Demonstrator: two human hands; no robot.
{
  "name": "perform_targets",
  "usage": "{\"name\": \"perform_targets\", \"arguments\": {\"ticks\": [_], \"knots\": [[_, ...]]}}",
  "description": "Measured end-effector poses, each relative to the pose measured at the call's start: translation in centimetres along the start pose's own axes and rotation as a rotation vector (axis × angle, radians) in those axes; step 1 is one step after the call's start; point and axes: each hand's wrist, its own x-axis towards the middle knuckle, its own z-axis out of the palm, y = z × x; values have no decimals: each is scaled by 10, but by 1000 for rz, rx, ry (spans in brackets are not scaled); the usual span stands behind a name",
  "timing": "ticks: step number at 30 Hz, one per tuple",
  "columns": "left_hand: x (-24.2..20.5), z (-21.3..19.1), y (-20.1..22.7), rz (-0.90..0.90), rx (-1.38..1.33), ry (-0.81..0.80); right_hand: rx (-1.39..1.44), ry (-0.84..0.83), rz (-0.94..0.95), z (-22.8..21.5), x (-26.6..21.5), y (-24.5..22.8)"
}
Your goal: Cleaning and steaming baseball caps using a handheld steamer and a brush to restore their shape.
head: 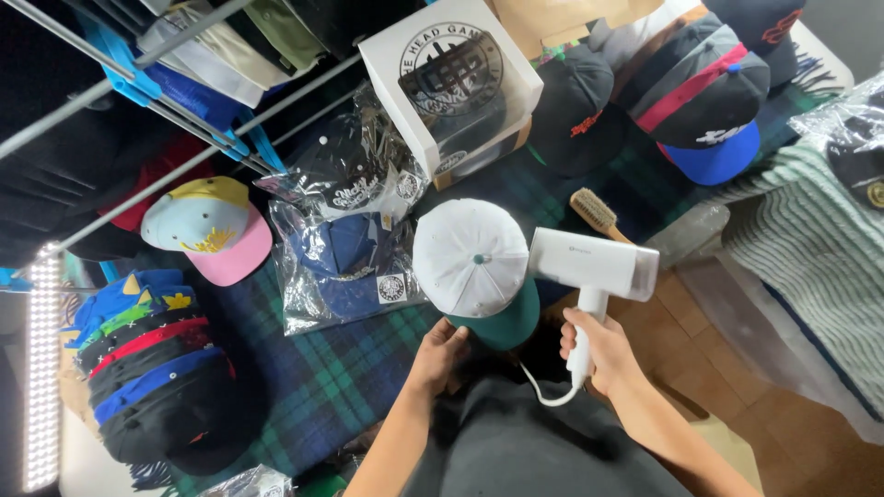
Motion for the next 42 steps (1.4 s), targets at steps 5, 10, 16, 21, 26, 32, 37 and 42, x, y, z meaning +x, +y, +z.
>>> {"name": "perform_targets", "arguments": {"ticks": [5,10,16,21,26,32,37,42], "knots": [[1,3,0,7,-36,24,-376,-79,-199,-9,-31,-26],[1,5,-4,-13,-24,59,-663,-52,-242,-1,-33,-81],[-1,15,-13,-53,-151,127,-1107,-197,-355,17,-13,-138],[3,17,-29,-22,-210,174,-1258,-226,-532,54,-19,-181],[11,15,-52,-24,-286,254,-1430,-498,-741,73,1,-215],[4,27,-52,-5,-327,323,-1480,-796,-945,114,3,-221],[5,33,-56,43,-369,343,-1600,-799,-1104,153,23,-209],[0,43,-55,18,-453,393,-1610,-974,-935,176,2,-225]]}}
